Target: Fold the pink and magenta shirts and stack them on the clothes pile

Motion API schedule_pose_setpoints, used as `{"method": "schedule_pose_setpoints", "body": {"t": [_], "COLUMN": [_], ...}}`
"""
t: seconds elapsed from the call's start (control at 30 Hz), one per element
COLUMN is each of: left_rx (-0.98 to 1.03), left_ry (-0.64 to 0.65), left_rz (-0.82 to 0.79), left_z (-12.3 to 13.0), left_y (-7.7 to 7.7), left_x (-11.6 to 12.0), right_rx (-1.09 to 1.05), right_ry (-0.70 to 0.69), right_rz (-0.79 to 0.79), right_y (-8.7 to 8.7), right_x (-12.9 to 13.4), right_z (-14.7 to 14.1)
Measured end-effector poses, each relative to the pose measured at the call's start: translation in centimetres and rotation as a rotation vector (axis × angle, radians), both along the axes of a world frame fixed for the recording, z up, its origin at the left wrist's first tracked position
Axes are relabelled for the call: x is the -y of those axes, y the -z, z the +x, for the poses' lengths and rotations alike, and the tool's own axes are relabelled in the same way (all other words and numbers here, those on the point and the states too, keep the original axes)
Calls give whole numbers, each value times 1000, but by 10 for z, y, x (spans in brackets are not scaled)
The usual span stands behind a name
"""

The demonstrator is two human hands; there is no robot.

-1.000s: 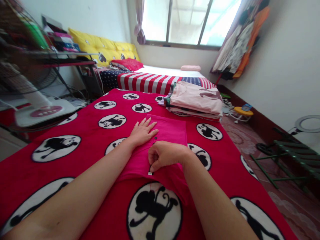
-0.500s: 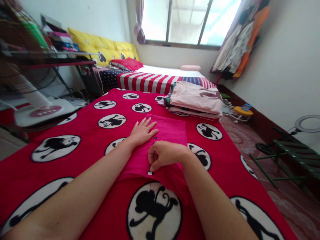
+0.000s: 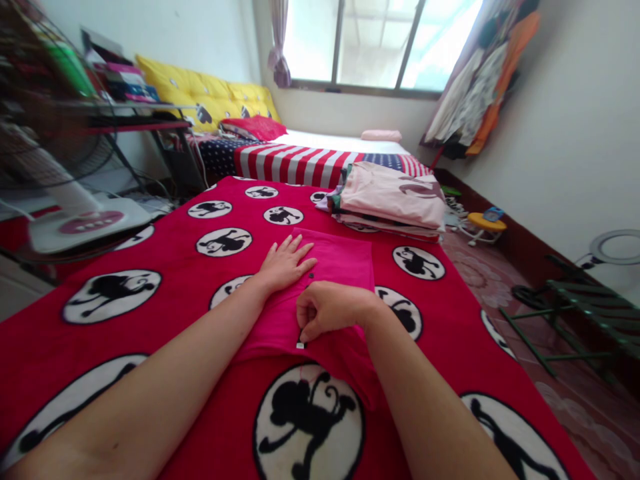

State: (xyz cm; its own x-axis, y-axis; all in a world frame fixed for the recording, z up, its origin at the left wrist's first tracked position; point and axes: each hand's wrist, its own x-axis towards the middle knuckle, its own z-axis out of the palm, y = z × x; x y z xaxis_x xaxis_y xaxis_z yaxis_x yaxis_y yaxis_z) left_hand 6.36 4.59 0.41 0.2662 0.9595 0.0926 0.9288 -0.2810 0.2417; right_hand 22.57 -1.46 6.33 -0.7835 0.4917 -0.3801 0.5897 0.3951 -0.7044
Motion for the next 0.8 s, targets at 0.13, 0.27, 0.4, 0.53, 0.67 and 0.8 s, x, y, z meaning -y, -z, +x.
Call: {"method": "schedule_pose_setpoints", "body": {"t": [0.13, 0.27, 0.4, 0.53, 0.67, 0.8], "left_rx": [4, 3, -5, -6, -3, -1], "left_ry": [-1, 0, 0, -3, -3, -4], "left_rz": [0, -1, 2, 6, 3, 1], "left_z": [0, 0, 0, 0, 0, 0], "left_y": [0, 0, 0, 1, 1, 1], "left_x": [0, 0, -1, -1, 0, 0], "right_rx": [-7, -6, -7, -35, -65, -61], "right_ry": [-15, -23, -4, 77, 107, 115], "right_rz": [4, 13, 38, 108, 103, 80], "right_y": [-1, -3, -2, 0, 1, 2], "right_x": [1, 2, 1, -2, -4, -5], "right_z": [-1, -1, 0, 3, 5, 6]}}
